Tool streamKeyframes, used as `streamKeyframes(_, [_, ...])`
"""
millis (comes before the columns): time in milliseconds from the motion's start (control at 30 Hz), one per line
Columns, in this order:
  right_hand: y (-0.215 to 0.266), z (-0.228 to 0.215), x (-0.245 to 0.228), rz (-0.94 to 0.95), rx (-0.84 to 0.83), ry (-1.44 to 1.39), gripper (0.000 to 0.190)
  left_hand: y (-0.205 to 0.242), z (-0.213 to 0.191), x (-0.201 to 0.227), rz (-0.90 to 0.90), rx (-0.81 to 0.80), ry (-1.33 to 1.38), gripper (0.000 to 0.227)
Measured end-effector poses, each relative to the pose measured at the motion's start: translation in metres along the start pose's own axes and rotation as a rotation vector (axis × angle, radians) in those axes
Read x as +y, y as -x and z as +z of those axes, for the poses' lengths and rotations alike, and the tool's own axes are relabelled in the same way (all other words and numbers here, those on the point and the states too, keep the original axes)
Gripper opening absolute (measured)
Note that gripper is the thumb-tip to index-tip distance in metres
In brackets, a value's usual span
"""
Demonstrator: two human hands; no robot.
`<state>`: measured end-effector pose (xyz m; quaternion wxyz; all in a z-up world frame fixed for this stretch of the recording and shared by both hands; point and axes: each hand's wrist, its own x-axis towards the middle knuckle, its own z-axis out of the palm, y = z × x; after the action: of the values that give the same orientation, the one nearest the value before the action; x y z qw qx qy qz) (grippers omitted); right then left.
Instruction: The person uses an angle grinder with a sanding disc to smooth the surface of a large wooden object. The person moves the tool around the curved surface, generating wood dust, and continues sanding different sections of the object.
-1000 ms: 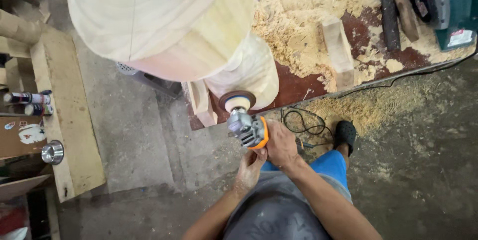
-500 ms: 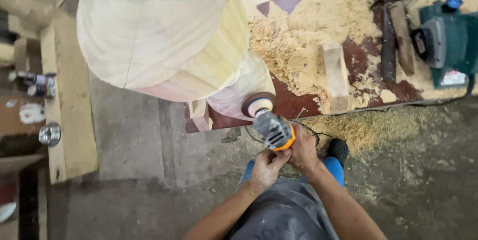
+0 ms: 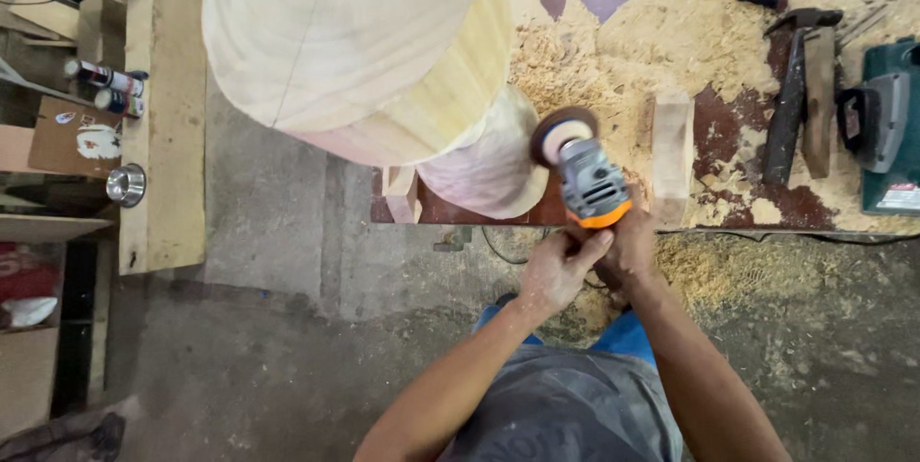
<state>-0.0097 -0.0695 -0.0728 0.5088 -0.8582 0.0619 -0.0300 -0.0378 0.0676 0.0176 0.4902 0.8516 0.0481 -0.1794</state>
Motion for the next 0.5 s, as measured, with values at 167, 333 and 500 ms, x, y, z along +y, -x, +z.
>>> streamKeyframes(167, [0.038, 0.015, -0.036, 0.088, -0.041, 0.003, 0.061, 0.032, -0.010, -0.054, 0.036, -0.054, 0.379, 0.039])
streamKeyframes(333, [0.088, 0.065, -0.096, -0.147, -0.197, 0.309, 0.050, 0.079, -0.043, -0.155, 0.101, 0.033, 0.714, 0.032])
streamKeyframes(500, [0.091, 0.077, -0.118, -0.147, -0.258, 0.349, 0.048, 0.073, -0.052, -0.203, 0.137, 0.044, 0.766, 0.018])
